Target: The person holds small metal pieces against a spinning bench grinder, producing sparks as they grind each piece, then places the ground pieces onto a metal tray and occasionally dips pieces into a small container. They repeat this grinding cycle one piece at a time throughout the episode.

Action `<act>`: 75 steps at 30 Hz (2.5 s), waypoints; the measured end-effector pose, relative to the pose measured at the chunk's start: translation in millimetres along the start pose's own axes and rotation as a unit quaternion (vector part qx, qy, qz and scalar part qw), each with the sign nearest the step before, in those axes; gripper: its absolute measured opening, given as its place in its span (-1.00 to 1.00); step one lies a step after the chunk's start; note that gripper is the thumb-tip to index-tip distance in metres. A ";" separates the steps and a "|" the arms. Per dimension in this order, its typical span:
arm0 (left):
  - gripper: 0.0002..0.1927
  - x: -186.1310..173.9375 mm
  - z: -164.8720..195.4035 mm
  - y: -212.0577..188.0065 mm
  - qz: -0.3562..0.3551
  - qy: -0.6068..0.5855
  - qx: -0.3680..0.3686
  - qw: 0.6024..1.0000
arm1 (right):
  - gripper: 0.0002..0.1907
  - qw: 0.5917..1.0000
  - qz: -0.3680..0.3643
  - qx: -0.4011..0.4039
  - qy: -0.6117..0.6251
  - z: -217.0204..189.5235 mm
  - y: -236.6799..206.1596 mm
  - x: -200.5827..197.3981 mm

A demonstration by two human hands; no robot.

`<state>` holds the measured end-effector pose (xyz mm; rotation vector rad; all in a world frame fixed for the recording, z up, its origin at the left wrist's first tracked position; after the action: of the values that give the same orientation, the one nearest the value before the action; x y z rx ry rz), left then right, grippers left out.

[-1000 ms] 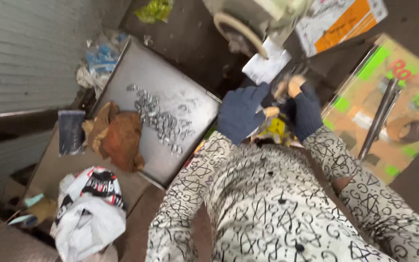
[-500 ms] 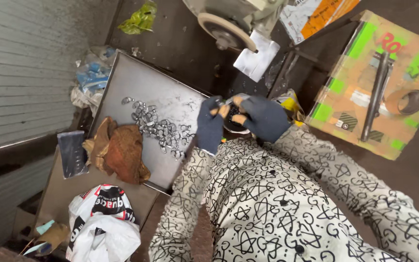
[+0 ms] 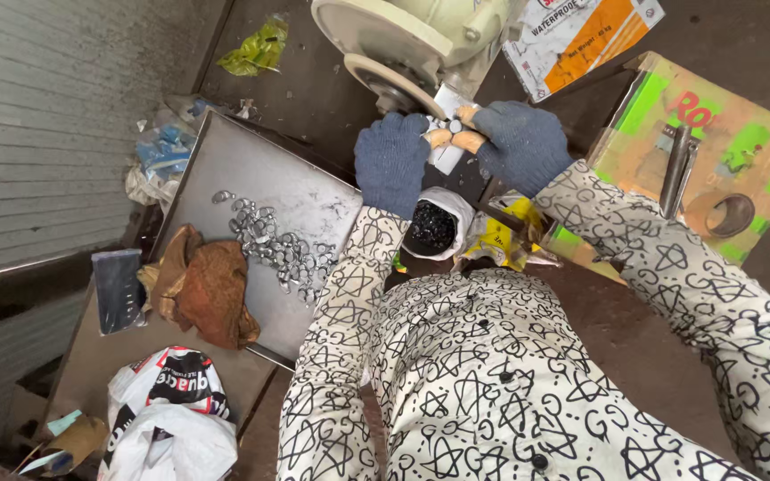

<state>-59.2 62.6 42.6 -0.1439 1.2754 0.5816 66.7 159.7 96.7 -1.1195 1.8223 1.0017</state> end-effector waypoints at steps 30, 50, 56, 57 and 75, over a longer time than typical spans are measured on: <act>-0.53 -26.9 -312.3 -109.9 -0.089 0.035 -0.309 0.946 | -0.73 0.457 0.068 0.424 0.779 -86.1 -116.0 135.8; -0.74 -33.2 8.8 -81.1 0.059 -0.448 -0.303 0.839 | -0.71 0.999 -0.012 0.047 0.016 -57.0 -18.8 10.5; -0.66 -36.4 18.0 -33.7 0.047 -0.152 -0.108 0.981 | -0.66 1.000 0.000 -0.001 -0.004 -16.2 -5.0 -10.8; -0.63 -30.0 17.9 -30.0 0.016 -0.119 -0.095 0.988 | -0.66 1.000 -0.009 -0.002 -0.008 -12.6 -3.0 -11.8; -0.71 15.1 -4.1 -3.5 -0.079 0.027 -0.030 0.996 | -0.67 0.983 -0.102 -0.153 0.014 24.2 30.2 13.8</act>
<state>-58.4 62.9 26.6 -0.3105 1.2857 0.4824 39.1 186.1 81.5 -1.4792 1.5699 1.1735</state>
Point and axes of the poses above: each hand's wrist, its own y-axis towards the middle knuckle, its own x-axis out of the palm, z = x × y, the point moved 7 cm from there along y, towards the middle knuckle, and after that the axes turned 4 degrees about -x, right-handed, at the moved point
